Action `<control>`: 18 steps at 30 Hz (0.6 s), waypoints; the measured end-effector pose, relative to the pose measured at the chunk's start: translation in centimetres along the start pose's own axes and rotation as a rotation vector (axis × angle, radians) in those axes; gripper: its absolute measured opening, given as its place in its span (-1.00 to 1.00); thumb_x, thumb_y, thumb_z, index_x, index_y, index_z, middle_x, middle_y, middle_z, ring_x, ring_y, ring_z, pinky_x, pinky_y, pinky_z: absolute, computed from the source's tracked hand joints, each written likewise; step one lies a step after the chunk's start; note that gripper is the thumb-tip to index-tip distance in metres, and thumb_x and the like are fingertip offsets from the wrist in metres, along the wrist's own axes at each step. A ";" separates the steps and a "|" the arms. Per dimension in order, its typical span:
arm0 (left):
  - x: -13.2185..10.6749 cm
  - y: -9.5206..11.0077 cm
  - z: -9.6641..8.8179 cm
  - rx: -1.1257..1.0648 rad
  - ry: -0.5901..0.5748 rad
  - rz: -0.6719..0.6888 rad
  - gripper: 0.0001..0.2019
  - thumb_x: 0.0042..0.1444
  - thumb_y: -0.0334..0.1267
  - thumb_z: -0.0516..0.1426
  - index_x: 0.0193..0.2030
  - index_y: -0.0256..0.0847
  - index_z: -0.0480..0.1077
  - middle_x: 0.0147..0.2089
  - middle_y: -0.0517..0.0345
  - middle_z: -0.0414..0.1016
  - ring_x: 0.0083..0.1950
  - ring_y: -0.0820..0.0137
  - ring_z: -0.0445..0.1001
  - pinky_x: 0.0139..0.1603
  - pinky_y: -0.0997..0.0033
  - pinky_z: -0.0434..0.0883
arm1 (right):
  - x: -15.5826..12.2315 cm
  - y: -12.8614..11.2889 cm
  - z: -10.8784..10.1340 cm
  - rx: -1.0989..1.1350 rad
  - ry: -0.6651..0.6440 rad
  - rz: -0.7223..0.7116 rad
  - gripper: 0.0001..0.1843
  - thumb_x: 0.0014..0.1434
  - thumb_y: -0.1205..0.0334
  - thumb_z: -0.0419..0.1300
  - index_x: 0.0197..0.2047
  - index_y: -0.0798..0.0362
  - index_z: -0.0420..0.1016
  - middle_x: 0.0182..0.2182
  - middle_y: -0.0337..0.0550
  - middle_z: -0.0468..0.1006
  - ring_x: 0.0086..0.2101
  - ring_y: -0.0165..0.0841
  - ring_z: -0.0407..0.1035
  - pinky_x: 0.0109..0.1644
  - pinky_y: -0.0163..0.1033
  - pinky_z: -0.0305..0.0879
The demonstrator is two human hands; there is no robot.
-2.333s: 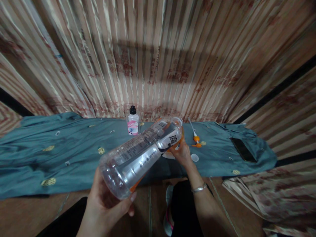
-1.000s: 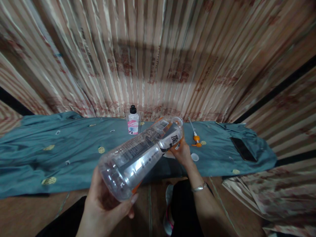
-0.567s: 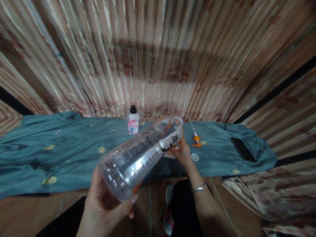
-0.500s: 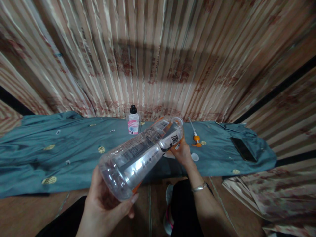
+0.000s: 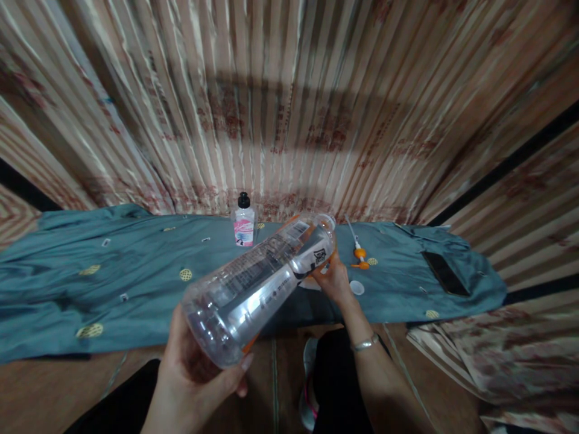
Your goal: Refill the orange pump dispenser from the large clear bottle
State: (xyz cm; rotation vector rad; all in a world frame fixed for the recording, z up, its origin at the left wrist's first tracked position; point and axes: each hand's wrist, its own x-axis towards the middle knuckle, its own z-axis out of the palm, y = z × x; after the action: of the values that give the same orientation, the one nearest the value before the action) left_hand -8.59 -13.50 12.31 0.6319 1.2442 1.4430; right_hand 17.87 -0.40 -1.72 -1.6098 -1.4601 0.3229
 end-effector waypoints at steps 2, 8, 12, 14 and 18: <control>0.1 -0.1 0.0 0.006 -0.003 0.000 -0.02 -0.68 -0.25 0.67 -0.03 -0.06 0.33 -0.36 0.33 0.66 -0.68 0.49 0.39 -0.74 0.55 0.41 | 0.0 -0.1 0.0 -0.008 0.002 -0.004 -0.29 0.07 0.05 0.40 0.25 0.05 0.38 -0.08 0.01 0.75 -0.11 0.01 0.69 -0.06 0.02 0.61; 0.2 -0.2 -0.1 -0.031 0.003 -0.004 0.05 -0.73 -0.35 0.65 0.05 -0.07 0.35 -0.37 0.34 0.67 -0.70 0.49 0.37 -0.77 0.55 0.37 | 0.0 -0.1 0.0 -0.016 0.004 -0.011 -0.28 0.07 0.03 0.40 0.26 0.05 0.37 -0.07 0.02 0.74 -0.10 0.01 0.68 -0.05 0.02 0.61; 0.3 -0.3 -0.1 -0.050 0.002 0.000 -0.01 -0.73 -0.37 0.65 -0.03 -0.06 0.36 -0.34 0.32 0.69 -0.67 0.47 0.42 -0.76 0.58 0.38 | 0.0 -0.1 0.0 -0.003 0.001 -0.012 -0.31 0.07 0.00 0.40 0.22 0.03 0.39 -0.07 0.02 0.75 -0.10 0.01 0.68 -0.04 0.03 0.61; 0.2 -0.3 -0.1 -0.044 0.001 -0.005 -0.03 -0.72 -0.38 0.65 -0.04 -0.06 0.36 -0.36 0.33 0.68 -0.69 0.50 0.38 -0.75 0.58 0.39 | 0.0 -0.1 0.0 -0.002 -0.002 -0.011 -0.31 0.08 -0.01 0.40 0.23 0.03 0.38 -0.08 0.01 0.75 -0.11 0.00 0.68 -0.05 0.02 0.61; 0.1 -0.4 -0.2 -0.039 0.010 -0.005 0.00 -0.67 -0.37 0.64 0.04 -0.11 0.37 -0.37 0.32 0.69 -0.72 0.53 0.33 -0.75 0.56 0.41 | 0.0 -0.1 0.0 0.005 -0.007 -0.017 -0.25 0.08 -0.01 0.40 0.27 0.05 0.35 -0.10 0.01 0.75 -0.14 0.00 0.69 -0.08 0.01 0.61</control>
State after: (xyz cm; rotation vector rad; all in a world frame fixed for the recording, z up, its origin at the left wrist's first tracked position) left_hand -8.71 -13.49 11.86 0.5958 1.2219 1.4648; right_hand 17.85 -0.44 -1.67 -1.5929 -1.4770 0.3225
